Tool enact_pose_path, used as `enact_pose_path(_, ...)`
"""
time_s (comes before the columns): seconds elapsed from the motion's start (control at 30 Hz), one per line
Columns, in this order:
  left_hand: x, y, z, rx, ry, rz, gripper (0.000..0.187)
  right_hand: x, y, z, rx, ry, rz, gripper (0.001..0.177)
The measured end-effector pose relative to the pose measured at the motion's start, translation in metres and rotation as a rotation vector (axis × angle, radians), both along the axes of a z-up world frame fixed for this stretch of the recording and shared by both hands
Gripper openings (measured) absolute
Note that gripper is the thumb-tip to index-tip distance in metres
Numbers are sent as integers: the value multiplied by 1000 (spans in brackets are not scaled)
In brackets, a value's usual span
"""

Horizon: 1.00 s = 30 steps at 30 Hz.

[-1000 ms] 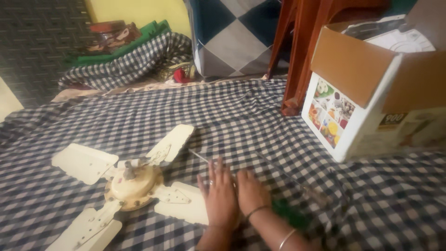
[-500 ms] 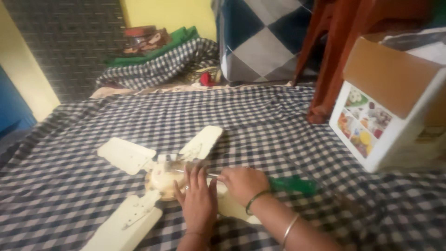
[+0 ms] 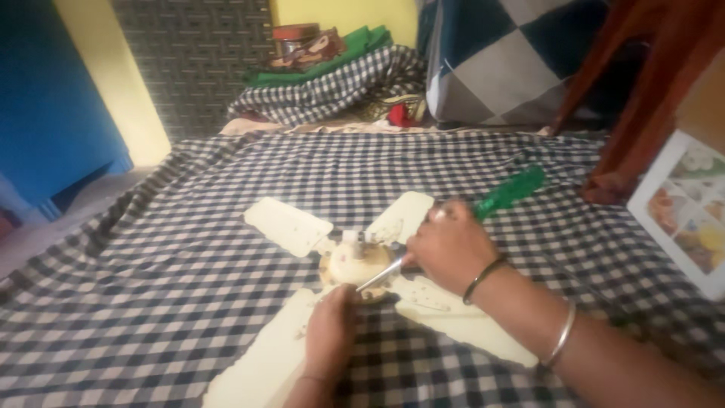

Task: The person uses a green screwdriver to loosen and remove screws from the central hub of a ceiling fan. They detach one fan blade and place it on the bed, then continue unscrewing the remaining blades.

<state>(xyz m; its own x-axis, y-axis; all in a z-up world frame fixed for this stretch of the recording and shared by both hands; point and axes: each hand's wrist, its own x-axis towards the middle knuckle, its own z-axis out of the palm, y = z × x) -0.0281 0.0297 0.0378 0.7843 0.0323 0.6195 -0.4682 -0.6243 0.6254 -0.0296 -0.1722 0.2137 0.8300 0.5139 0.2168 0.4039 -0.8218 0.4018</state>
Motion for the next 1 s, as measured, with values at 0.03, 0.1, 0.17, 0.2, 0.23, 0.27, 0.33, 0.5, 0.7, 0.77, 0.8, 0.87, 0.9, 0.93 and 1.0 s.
enact_pose_path(0.03, 1, -1, 0, -67, 60, 18, 14, 0, 6, 5, 41, -103, 33, 25)
enact_pose_path(0.1, 1, -7, -2, -202, 185, 54, 25, 0, 19, 8, 122, -302, 100, 18)
enact_pose_path(0.17, -1, -13, -7, -416, 267, 21, 23, 0, 27, 8, 328, -449, 172, 19)
enact_pose_path(0.2, -3, -18, -10, -523, 308, 4, 23, -1, 30, 5, 432, -522, 204, 24)
enact_pose_path(0.23, -2, -23, -12, -473, 228, 38, 23, -1, 33, 2, 599, -552, 250, 40)
enact_pose_path(0.27, 0, -28, -13, -422, 150, 71, 24, 0, 35, -1, 766, -580, 293, 57)
enact_pose_path(0.33, -1, -37, -19, -375, 31, 137, 23, 3, 42, -10, 1096, -571, 335, 79)
enact_pose_path(0.5, -3, -45, -29, -330, -22, 241, 16, 17, 44, -25, 1401, -499, 204, 79)
enact_pose_path(0.7, -5, -46, -30, -376, 35, 201, 17, 28, 47, -29, 1936, 396, 128, 30)
enact_pose_path(0.77, -7, -47, -30, -330, 40, 236, 19, 31, 46, -24, 1905, 429, 90, 25)
enact_pose_path(0.8, -9, -46, -31, -306, 45, 254, 20, 31, 46, -22, 1889, 446, 68, 22)
enact_pose_path(0.87, -11, -44, -33, -152, -50, 355, 36, 34, 45, -18, 1882, 464, 63, 18)
enact_pose_path(0.9, -13, -43, -35, -75, -97, 404, 46, 35, 44, -15, 1879, 472, 61, 17)
enact_pose_path(0.93, -13, -43, -36, -73, -73, 424, 48, 36, 43, -11, 1886, 476, 91, 15)
enact_pose_path(1.0, -12, -44, -36, -72, -20, 459, 54, 37, 40, -3, 1899, 482, 143, 12)
